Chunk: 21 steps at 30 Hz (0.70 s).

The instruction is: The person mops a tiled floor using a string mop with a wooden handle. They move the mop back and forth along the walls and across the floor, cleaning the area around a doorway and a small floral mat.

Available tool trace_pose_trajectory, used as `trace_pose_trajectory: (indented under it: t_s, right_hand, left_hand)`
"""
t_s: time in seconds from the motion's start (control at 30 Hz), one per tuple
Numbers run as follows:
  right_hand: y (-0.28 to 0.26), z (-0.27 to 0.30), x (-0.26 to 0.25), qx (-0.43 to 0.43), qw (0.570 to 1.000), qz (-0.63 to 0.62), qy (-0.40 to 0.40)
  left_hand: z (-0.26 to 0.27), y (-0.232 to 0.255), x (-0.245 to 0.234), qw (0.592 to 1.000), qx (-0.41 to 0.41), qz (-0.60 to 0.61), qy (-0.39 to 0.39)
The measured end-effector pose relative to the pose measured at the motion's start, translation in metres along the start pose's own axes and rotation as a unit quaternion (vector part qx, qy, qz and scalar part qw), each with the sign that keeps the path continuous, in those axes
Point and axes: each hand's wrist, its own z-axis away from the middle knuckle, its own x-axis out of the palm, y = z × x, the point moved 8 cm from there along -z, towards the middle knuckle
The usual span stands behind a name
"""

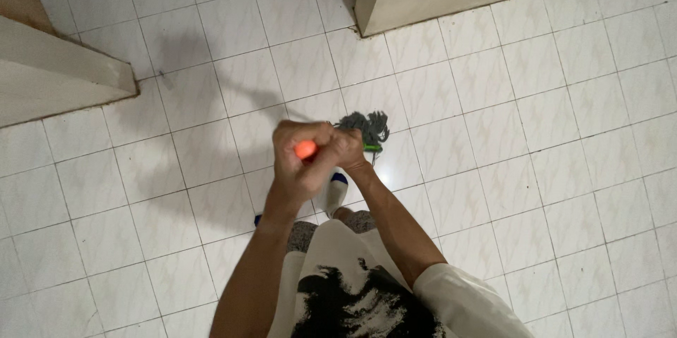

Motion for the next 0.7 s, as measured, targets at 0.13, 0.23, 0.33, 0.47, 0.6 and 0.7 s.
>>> trace_pose_trajectory:
  t_s: [0.13, 0.23, 0.33, 0.47, 0.6, 0.7]
  right_hand:
    - [0.029, -0.013, -0.011, -0.03, 0.998, 0.055, -0.009]
    - [0.052, -0.016, -0.022, 0.045, 0.994, 0.093, -0.021]
    - [0.081, -0.017, -0.025, 0.136, 0.985, 0.096, -0.053]
    - [0.097, -0.014, -0.025, 0.081, 0.985, 0.12, -0.095]
    - [0.099, 0.013, -0.011, 0.161, 0.972, 0.102, -0.141]
    - [0.082, 0.017, 0.006, 0.227, 0.959, 0.085, -0.149]
  left_hand:
    - [0.014, -0.01, 0.026, 0.998, 0.055, -0.024, -0.033]
    - [0.025, -0.04, 0.046, 0.994, 0.051, -0.06, -0.078]
    - [0.037, -0.076, 0.056, 0.987, 0.047, -0.104, -0.115]
    - [0.053, -0.119, 0.051, 0.983, 0.023, -0.128, -0.13]
    - [0.077, -0.119, 0.032, 0.99, 0.003, -0.11, -0.087]
    - [0.081, -0.101, 0.014, 0.994, 0.004, -0.095, -0.054]
